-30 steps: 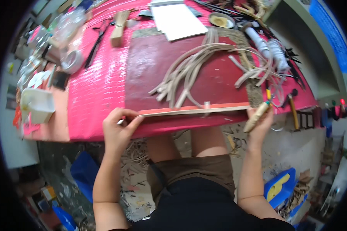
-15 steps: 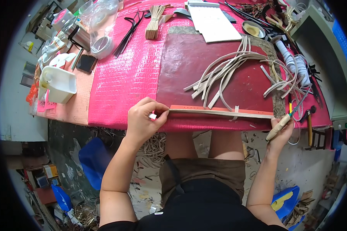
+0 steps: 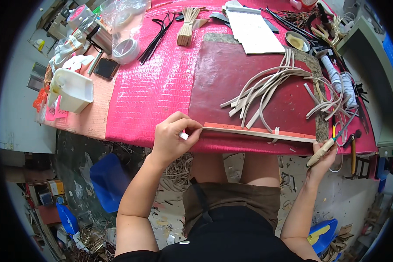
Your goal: Measuring material strips against the leg, cutting them to size, and preparing them with adhesive.
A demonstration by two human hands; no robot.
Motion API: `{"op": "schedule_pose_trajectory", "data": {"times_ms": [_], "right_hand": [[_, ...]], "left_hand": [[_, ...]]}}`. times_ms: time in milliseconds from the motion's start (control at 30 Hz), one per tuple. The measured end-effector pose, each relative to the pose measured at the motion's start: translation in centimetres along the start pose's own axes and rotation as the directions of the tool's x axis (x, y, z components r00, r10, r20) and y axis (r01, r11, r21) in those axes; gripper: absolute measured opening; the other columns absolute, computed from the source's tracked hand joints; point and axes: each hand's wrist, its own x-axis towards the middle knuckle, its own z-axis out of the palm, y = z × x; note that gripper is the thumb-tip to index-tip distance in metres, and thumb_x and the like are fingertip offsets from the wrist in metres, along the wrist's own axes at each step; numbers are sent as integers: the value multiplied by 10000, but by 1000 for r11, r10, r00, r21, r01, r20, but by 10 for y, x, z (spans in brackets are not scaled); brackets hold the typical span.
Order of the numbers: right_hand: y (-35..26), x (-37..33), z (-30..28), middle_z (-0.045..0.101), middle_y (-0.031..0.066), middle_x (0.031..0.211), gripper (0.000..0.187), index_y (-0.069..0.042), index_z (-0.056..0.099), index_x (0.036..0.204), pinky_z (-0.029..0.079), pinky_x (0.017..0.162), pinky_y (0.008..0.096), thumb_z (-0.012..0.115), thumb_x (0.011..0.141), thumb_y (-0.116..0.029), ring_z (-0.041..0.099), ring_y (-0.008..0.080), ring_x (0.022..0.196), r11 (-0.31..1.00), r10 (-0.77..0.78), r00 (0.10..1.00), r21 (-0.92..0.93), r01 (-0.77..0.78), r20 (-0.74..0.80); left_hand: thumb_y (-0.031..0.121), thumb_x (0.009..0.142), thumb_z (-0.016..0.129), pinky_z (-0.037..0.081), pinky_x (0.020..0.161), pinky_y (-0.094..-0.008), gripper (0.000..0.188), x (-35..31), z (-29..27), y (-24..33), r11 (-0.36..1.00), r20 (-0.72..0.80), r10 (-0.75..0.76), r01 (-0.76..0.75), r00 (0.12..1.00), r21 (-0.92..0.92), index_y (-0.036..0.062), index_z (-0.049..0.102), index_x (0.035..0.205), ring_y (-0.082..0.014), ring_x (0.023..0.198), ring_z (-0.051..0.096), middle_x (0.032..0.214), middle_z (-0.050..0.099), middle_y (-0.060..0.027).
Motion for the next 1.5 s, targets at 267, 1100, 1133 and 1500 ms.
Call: {"op": "schedule_pose_trajectory", "data": {"times_ms": [267,1100,1133,1500], "right_hand": [[0,0,3,485,-15,887,323,-55,517,1026,407,748,216,666,762,56,497,66,762,1000,-12,1000,18,12,7],[-18,-18,19,577,78,1017,393,-7,434,1195,441,842,259,584,833,23,542,128,920,992,-89,992,-80,97,89],[-19,-20,15,573,78,1016,393,-7,429,1199,438,850,258,580,838,23,537,126,927,996,-42,994,-69,49,99],[-73,125,-55,586,84,797,200,-17,524,917,453,643,289,578,863,-202,575,182,720,758,-578,812,-319,569,76]], "left_hand": [[-4,659,701,483,572,-261,91,7,-5,-2,998,90,-48,51,995,-35,36,666,732,-144,615,608,690,598,-52],[78,633,680,491,581,-313,79,10,-17,19,994,170,71,-84,983,73,57,633,693,-199,616,611,676,583,-51],[73,631,680,487,578,-304,74,10,-19,22,993,168,53,-69,984,93,53,635,686,-196,615,611,668,581,-52],[150,694,700,298,461,-196,154,65,38,114,824,455,-181,387,872,-413,25,657,773,-31,521,422,631,549,25]]}}
